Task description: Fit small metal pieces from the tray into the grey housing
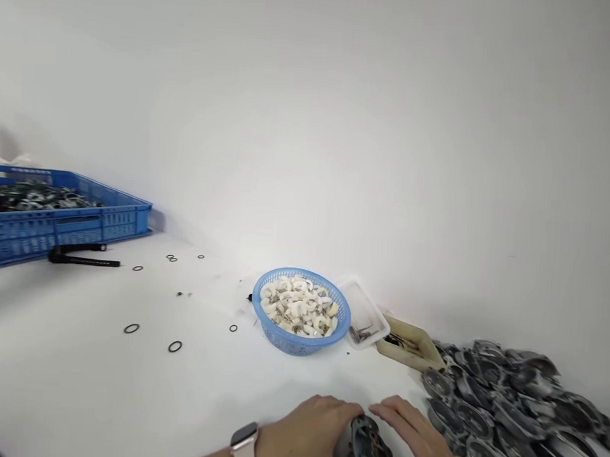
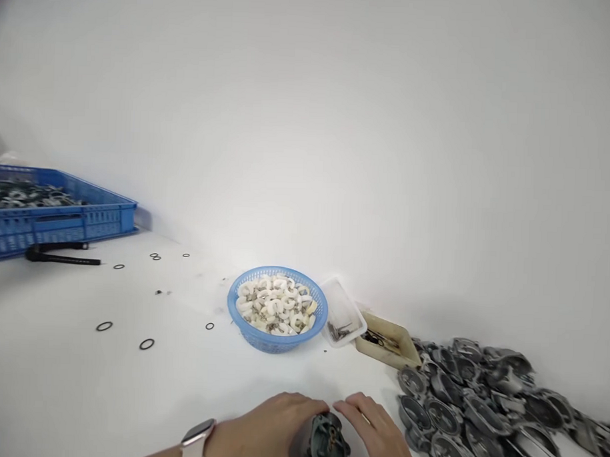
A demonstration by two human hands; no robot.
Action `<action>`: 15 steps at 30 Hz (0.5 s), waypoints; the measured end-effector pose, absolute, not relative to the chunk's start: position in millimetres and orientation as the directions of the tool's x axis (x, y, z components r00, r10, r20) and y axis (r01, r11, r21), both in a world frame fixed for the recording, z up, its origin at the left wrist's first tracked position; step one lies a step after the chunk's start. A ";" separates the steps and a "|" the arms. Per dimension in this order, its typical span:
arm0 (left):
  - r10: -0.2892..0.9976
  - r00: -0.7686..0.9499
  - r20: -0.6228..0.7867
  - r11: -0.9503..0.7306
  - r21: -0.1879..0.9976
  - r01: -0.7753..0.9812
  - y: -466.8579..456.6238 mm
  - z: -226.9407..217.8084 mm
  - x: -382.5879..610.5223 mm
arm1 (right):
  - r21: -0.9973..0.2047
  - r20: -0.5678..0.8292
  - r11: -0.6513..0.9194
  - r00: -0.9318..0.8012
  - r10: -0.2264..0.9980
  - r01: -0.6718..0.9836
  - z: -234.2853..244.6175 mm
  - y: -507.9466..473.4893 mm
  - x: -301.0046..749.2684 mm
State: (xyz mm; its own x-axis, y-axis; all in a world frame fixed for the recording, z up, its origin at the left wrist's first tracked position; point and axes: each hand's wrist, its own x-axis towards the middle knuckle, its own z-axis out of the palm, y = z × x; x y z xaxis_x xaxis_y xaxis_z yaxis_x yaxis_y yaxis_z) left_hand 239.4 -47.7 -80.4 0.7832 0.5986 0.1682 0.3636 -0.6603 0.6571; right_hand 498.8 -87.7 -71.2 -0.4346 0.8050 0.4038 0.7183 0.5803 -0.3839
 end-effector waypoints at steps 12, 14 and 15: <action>0.598 0.797 0.084 -0.524 0.793 0.309 -37.3 -89.4 243.1 | -0.085 0.648 0.756 -0.541 0.537 0.649 10.3 -42.4 428.2; 0.578 0.812 0.084 -0.514 0.810 0.283 -40.0 -84.8 241.3 | -0.083 0.591 0.747 -0.571 0.570 0.660 25.1 -30.1 401.9; 0.560 0.825 0.080 -0.512 0.816 0.268 -40.6 -83.8 241.1 | -0.083 0.550 0.725 -0.575 0.605 0.683 30.8 -22.4 389.0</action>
State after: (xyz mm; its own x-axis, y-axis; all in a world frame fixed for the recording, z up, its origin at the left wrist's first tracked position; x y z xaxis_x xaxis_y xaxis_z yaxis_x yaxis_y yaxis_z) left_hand 241.1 -40.6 -83.8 0.8247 0.5600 0.0798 0.2684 -0.5115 0.8163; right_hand 389.0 -22.4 30.8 -0.5752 0.6053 0.5502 0.6835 0.7252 -0.0833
